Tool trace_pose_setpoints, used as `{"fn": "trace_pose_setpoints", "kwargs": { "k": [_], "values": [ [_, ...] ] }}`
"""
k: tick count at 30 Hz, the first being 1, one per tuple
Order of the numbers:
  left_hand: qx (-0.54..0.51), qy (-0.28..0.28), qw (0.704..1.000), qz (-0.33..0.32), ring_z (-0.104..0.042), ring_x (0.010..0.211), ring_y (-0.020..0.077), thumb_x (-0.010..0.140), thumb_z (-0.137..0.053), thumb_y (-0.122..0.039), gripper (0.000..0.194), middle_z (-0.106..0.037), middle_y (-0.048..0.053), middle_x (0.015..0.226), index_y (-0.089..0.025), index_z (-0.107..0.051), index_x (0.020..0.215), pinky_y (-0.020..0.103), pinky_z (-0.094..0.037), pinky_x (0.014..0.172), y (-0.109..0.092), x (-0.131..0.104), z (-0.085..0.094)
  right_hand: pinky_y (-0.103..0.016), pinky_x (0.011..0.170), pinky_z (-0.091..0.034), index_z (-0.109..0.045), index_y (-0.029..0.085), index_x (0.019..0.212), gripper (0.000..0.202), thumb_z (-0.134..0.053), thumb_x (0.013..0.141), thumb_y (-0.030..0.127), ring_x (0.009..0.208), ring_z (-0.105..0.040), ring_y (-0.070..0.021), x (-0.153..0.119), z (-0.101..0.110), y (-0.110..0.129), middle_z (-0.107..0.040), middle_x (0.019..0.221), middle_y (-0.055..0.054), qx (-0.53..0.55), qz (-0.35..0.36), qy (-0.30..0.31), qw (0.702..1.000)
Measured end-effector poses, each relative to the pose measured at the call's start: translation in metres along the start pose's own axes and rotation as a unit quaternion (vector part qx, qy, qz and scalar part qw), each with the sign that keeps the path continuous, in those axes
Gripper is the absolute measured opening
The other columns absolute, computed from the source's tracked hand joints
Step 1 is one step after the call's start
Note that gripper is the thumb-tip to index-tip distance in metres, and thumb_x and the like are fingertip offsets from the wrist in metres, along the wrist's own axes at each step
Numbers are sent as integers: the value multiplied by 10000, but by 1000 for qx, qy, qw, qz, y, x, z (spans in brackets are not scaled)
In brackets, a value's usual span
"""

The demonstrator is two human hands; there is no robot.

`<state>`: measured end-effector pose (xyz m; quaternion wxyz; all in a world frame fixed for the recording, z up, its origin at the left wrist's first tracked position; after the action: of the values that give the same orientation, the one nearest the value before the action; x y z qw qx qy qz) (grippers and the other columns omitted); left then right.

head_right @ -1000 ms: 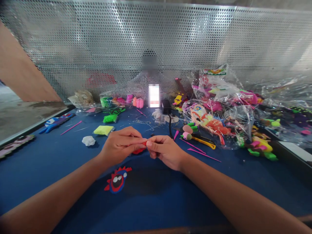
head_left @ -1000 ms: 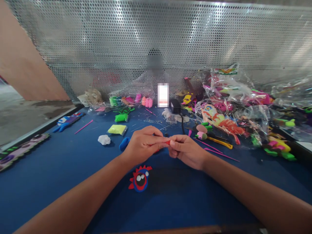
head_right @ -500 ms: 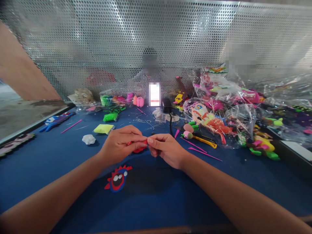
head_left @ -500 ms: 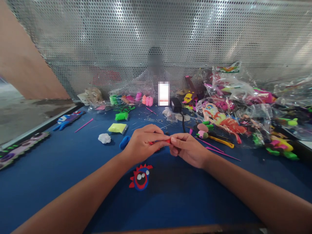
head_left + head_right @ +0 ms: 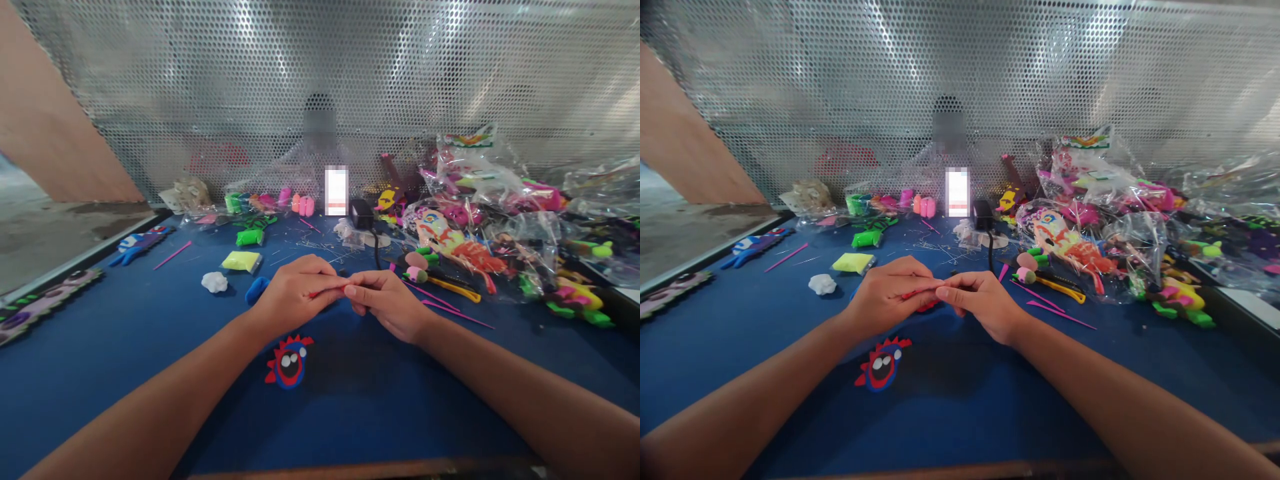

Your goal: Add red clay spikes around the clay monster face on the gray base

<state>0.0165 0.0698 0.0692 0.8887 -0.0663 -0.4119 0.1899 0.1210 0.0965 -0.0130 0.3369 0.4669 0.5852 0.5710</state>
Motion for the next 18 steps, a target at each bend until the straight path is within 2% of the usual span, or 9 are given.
{"fn": "trace_pose_setpoints", "kwargs": {
  "k": [4, 11, 18],
  "values": [
    [8, 25, 1000, 2, -624, 836, 144, 829, -670, -223, 217, -676, 38, 914, -217, -705, 1043, 289, -535, 758, 3, 0, -2, -263, 534, -291, -708, 167, 772, 216, -732, 763, 381, 544, -429, -94, 0, 2, 5, -532, 599, 27, -51, 16, -17, 998],
    [19, 32, 999, 1, -618, 848, 153, 828, -674, -233, 193, -680, 37, 905, -217, -710, 1016, 301, -526, 777, 7, 1, -3, -266, 517, -291, -666, 171, 734, 272, -677, 794, 436, 513, -412, -96, 0, 6, 9, -504, 544, 38, -115, 28, -49, 992],
    [38, 4, 999, -22, -602, 780, 129, 856, -646, -214, 150, -670, 27, 827, -189, -724, 982, 257, -509, 704, 4, 1, 0, -267, 525, -312, -671, 179, 767, 275, -639, 826, 445, 519, -421, -102, -2, 4, 17, -508, 561, 35, -154, 48, -58, 985]
  ]
}}
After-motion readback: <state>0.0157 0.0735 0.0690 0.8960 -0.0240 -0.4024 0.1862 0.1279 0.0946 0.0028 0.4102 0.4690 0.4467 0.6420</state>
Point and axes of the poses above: each hand's wrist, its own x-axis towards the middle knuckle, its own z-axis out of the back of the hand, y = z × x, the point moved 10 cm from there along x, towards the middle knuckle
